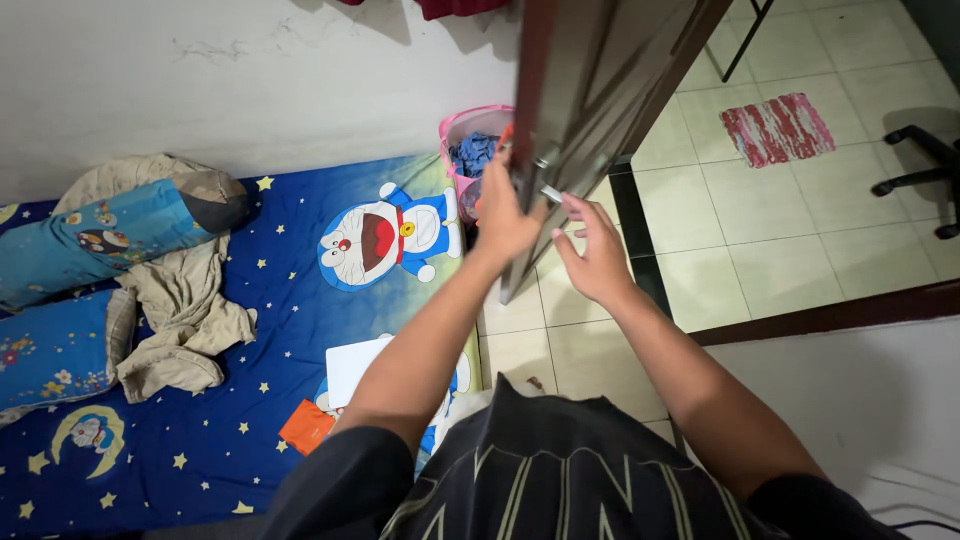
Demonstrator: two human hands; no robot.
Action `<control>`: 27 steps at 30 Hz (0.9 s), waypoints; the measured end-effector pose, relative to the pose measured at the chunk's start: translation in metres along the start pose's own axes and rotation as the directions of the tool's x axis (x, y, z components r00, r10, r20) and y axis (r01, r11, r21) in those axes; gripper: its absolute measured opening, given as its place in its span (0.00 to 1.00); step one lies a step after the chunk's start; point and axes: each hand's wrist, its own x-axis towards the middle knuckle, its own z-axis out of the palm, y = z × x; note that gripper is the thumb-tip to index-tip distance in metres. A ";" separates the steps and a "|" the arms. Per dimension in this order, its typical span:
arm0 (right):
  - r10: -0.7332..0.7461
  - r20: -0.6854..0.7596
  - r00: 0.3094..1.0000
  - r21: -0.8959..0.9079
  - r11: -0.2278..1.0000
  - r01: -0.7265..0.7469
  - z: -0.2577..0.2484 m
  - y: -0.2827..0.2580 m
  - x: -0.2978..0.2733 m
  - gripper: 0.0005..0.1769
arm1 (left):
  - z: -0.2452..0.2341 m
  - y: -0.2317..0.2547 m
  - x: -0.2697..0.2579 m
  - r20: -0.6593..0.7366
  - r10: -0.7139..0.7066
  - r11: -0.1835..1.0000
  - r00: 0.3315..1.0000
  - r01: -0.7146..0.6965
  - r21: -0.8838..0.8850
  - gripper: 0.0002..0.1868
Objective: The person organizes various electronic devices, chargers, and cables around a home office desk, including unplugging a laptop and winding up charging cords.
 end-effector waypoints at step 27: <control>0.390 -0.764 0.514 0.189 0.897 -0.399 -0.157 0.171 -0.138 0.53 | 0.198 0.098 0.005 0.923 0.276 0.912 0.267 -0.376 -0.164 0.44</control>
